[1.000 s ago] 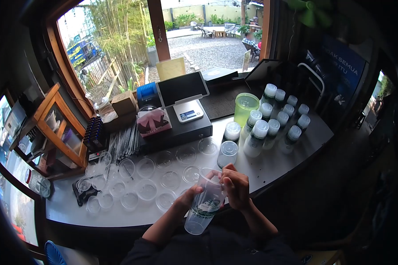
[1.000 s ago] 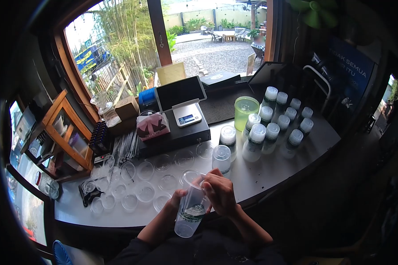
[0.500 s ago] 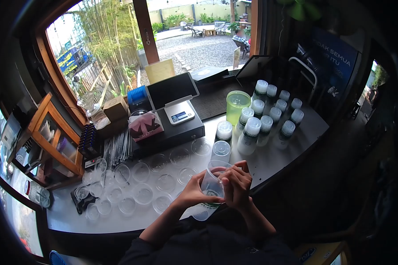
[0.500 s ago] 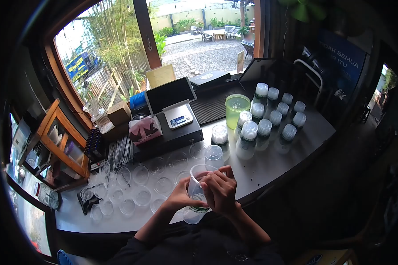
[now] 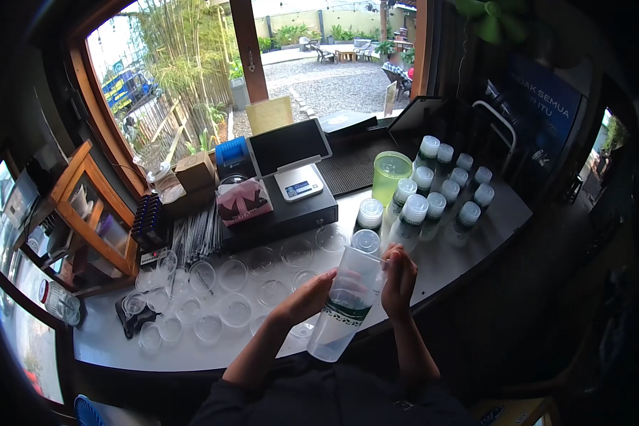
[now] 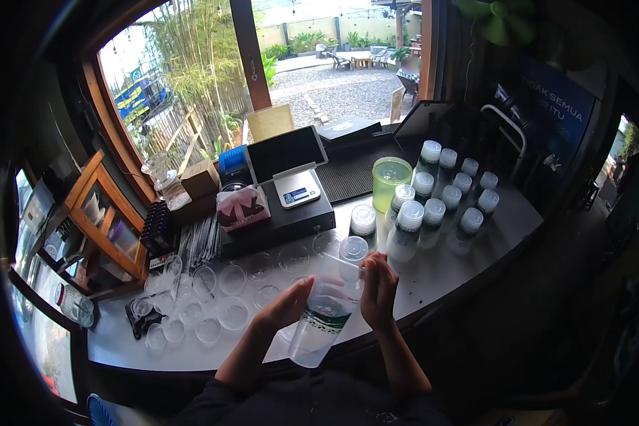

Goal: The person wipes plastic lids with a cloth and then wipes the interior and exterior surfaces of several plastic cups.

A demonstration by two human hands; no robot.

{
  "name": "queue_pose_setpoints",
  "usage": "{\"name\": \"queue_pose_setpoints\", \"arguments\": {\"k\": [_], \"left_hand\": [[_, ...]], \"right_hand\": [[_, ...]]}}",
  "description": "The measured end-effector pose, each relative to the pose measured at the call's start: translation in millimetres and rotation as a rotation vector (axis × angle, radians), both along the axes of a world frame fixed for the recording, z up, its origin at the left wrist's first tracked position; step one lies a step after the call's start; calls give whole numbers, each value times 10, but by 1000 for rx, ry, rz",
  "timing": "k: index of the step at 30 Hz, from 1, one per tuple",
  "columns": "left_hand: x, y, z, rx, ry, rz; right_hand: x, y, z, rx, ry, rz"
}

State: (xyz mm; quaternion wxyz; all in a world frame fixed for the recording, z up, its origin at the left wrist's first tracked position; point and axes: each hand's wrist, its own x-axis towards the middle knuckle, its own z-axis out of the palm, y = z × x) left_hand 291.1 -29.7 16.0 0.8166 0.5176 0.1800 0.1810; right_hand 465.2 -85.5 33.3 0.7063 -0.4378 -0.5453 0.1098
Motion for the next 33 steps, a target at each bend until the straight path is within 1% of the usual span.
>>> {"name": "queue_pose_setpoints", "arguments": {"k": [1, 4, 5, 8, 11, 14, 15, 17, 18, 19, 20, 21, 22, 23, 24, 25, 26, 27, 28, 29, 30, 31, 32, 33], "left_hand": [[-54, 5, -2, -155, -88, 5], [-55, -233, 189, 506, 200, 190], [-15, -260, 237, 578, 232, 252], [-23, -171, 100, 341, 127, 117], [-27, -260, 0, -257, -223, -122], [17, -306, -137, -605, -543, -236], [64, -276, -224, -576, -628, -307], [157, -234, -286, -728, -838, -503], [180, -230, -296, -807, -937, -605], [182, -263, -311, -826, -911, -522], [191, -309, -291, -943, -962, -514], [208, -365, -251, -1060, -1010, -505], [221, -390, -228, -1175, -1056, -494], [224, -349, -274, -1153, -1009, -498], [219, -317, -307, -1076, -942, -542], [205, -292, -333, -998, -875, -584], [186, -276, -337, -919, -809, -624], [166, -274, -265, -796, -741, -595], [119, -286, -196, -633, -593, -429], [51, -300, -132, -471, -446, -263], [-27, -292, -100, -310, -298, -98], [-121, -225, -96, -166, -248, -63], [-199, -178, -69, -72, -193, 18], [-267, -134, -41, 22, -137, 99]], "right_hand": [[23, 8, 15, 51, -148, -100], [-68, 7, 66, 55, -351, -122], [-82, -3, 119, 89, -369, -81], [-21, -15, 177, 57, -326, 80], [9, -27, 153, 115, -217, 174], [-6, 0, -14, 42, 122, 426], [-38, -30, -40, 4, 217, 475], [-141, -66, -85, -70, 414, 568], [-147, -37, -147, -47, 418, 555], [-136, 27, -252, -25, 422, 541], [-139, 65, -323, -3, 427, 525], [-183, 81, -333, -35, 523, 528], [-179, 104, -332, -58, 692, 551], [-169, 136, -322, -81, 862, 573], [-155, 168, -322, -106, 1032, 594], [-92, 217, -366, -55, 1162, 725], [-41, 241, -387, -32, 1315, 789], [1, 213, -368, -37, 1267, 729], [44, 171, -330, -43, 1218, 671], [99, 112, -282, 4, 1119, 709], [108, 30, -193, -12, 1091, 619], [136, -51, -141, -9, 933, 549], [162, -131, -115, -6, 776, 479], [174, -198, -112, -48, 725, 386]]}}
